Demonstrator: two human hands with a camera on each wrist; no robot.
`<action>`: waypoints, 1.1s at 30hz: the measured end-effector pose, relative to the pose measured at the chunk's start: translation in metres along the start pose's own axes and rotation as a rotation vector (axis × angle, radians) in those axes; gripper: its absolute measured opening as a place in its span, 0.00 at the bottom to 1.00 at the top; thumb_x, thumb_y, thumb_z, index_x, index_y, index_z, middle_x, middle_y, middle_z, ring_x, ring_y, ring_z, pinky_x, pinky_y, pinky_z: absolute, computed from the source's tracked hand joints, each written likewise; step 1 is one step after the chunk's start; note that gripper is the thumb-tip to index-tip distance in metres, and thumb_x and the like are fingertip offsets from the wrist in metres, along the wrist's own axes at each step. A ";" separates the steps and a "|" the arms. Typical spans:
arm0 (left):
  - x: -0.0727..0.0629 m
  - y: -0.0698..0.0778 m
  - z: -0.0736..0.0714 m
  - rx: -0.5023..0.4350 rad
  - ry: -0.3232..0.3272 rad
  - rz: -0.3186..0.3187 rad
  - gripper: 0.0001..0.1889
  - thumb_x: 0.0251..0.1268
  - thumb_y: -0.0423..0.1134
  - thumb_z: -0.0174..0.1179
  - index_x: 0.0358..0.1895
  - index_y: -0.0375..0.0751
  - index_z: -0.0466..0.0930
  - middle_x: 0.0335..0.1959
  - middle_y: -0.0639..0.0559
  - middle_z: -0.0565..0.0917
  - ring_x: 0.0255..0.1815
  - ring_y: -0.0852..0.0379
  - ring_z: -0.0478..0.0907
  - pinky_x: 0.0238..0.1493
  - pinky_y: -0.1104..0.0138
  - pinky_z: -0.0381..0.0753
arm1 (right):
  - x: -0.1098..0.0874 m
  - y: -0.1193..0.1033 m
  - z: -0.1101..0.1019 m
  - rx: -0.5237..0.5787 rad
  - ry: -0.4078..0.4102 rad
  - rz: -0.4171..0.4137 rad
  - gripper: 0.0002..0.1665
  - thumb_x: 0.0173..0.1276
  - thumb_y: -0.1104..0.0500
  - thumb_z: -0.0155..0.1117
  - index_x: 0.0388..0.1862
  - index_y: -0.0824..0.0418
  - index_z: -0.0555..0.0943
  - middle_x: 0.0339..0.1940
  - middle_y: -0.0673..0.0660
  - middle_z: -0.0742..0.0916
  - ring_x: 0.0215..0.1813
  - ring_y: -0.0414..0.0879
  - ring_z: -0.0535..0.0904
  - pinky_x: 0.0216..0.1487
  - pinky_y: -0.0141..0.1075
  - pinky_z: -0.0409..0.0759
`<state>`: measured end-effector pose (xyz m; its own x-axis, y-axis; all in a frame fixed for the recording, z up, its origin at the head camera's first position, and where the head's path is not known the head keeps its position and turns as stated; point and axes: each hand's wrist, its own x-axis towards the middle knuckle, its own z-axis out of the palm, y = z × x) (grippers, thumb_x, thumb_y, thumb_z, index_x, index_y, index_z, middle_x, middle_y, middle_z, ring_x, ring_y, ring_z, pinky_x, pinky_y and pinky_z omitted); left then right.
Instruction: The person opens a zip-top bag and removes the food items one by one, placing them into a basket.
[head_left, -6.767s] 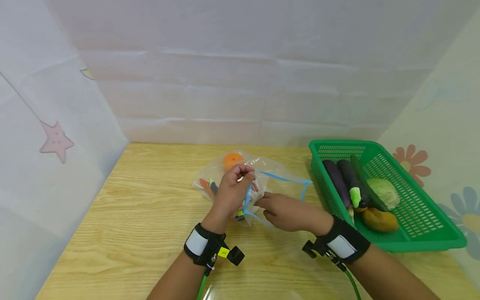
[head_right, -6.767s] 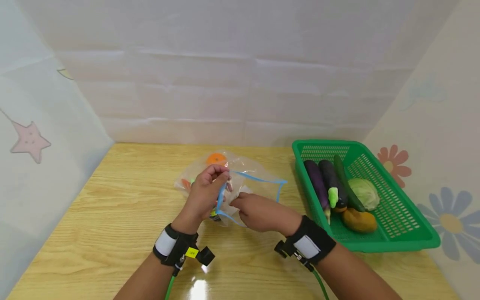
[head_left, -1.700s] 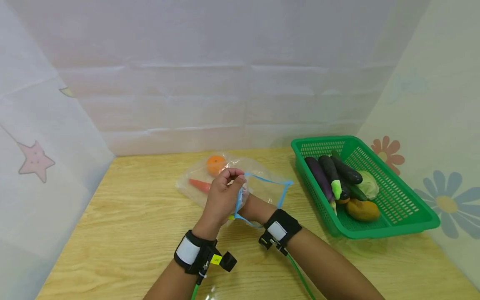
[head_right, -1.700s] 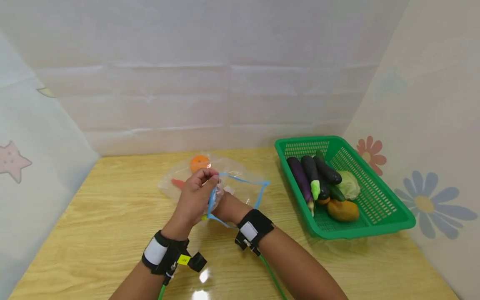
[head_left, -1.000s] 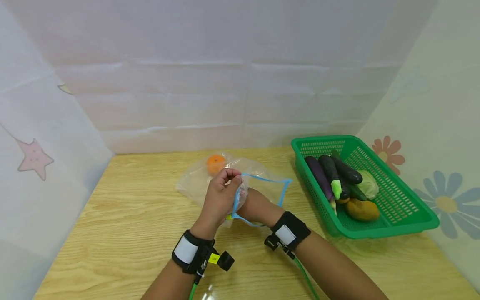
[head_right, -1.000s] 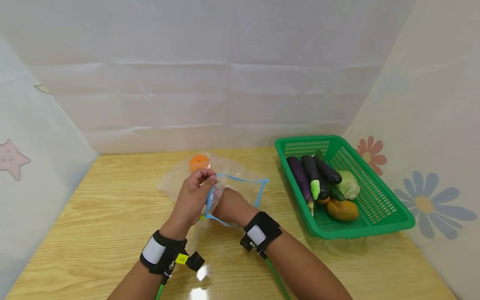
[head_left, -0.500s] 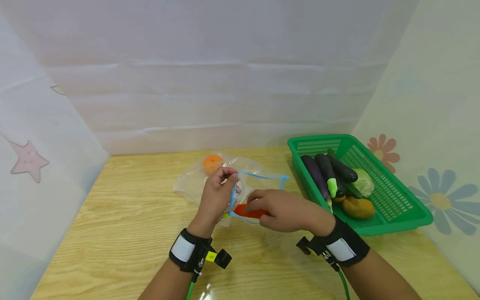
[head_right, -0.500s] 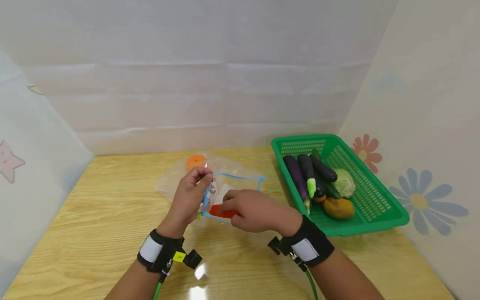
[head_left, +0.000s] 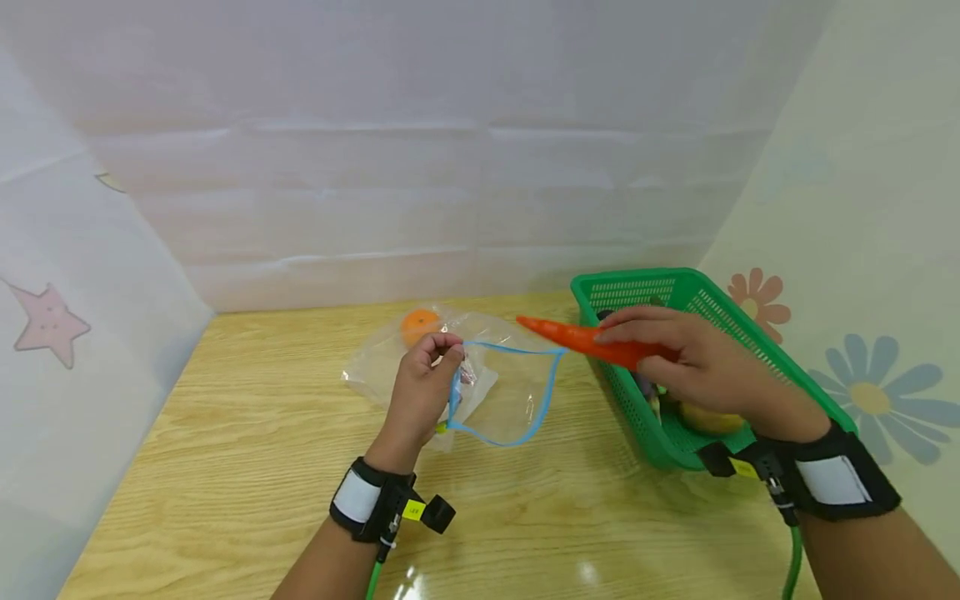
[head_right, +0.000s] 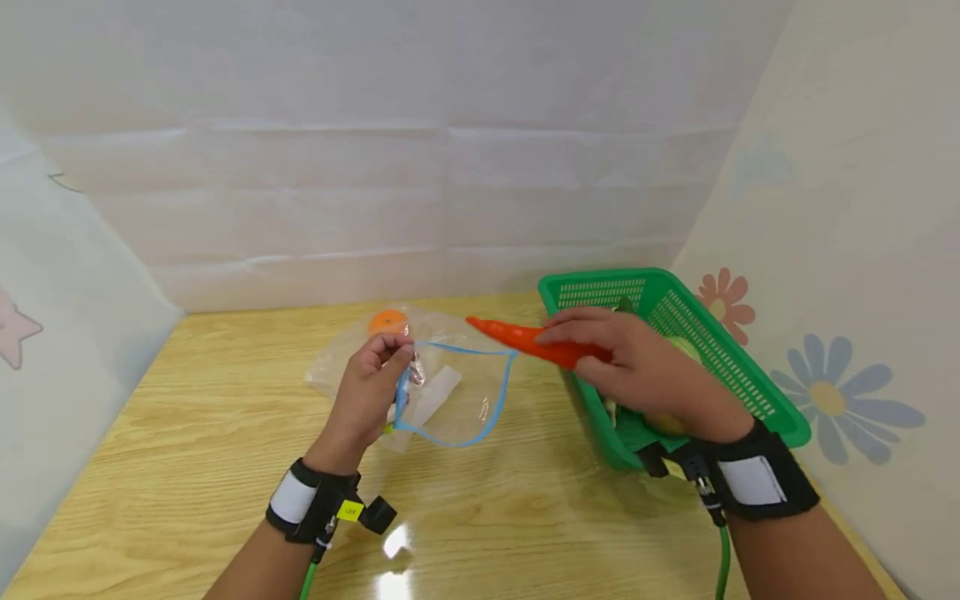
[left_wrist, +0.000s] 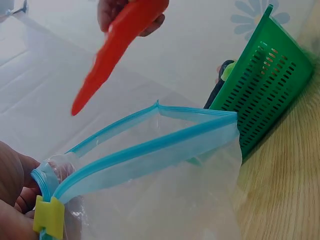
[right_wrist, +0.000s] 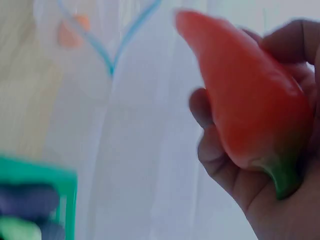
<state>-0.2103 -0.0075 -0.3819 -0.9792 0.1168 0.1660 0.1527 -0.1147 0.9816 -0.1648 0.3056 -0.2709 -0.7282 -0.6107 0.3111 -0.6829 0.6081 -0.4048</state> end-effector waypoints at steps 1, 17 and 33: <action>0.000 0.000 0.000 -0.001 0.000 0.002 0.10 0.77 0.34 0.52 0.52 0.30 0.76 0.43 0.44 0.77 0.35 0.55 0.74 0.26 0.73 0.71 | -0.002 0.006 -0.004 -0.032 0.040 0.039 0.27 0.67 0.74 0.54 0.61 0.56 0.80 0.62 0.55 0.78 0.37 0.39 0.73 0.27 0.31 0.70; -0.002 -0.003 -0.001 0.011 0.012 -0.003 0.09 0.77 0.33 0.53 0.50 0.31 0.76 0.43 0.44 0.76 0.39 0.54 0.74 0.31 0.73 0.73 | -0.008 0.095 -0.003 -0.212 -0.096 0.561 0.26 0.77 0.63 0.45 0.67 0.76 0.69 0.42 0.69 0.78 0.31 0.55 0.69 0.27 0.41 0.67; -0.004 -0.001 0.002 -0.014 0.011 -0.006 0.09 0.77 0.33 0.52 0.50 0.31 0.76 0.42 0.44 0.76 0.37 0.54 0.75 0.28 0.73 0.73 | -0.021 0.114 -0.003 -0.293 -0.204 0.587 0.19 0.70 0.61 0.56 0.54 0.75 0.74 0.29 0.58 0.75 0.31 0.51 0.70 0.30 0.42 0.67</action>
<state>-0.2067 -0.0059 -0.3832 -0.9816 0.1063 0.1585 0.1447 -0.1274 0.9812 -0.2270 0.3891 -0.3210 -0.9765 -0.2041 -0.0685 -0.1871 0.9620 -0.1989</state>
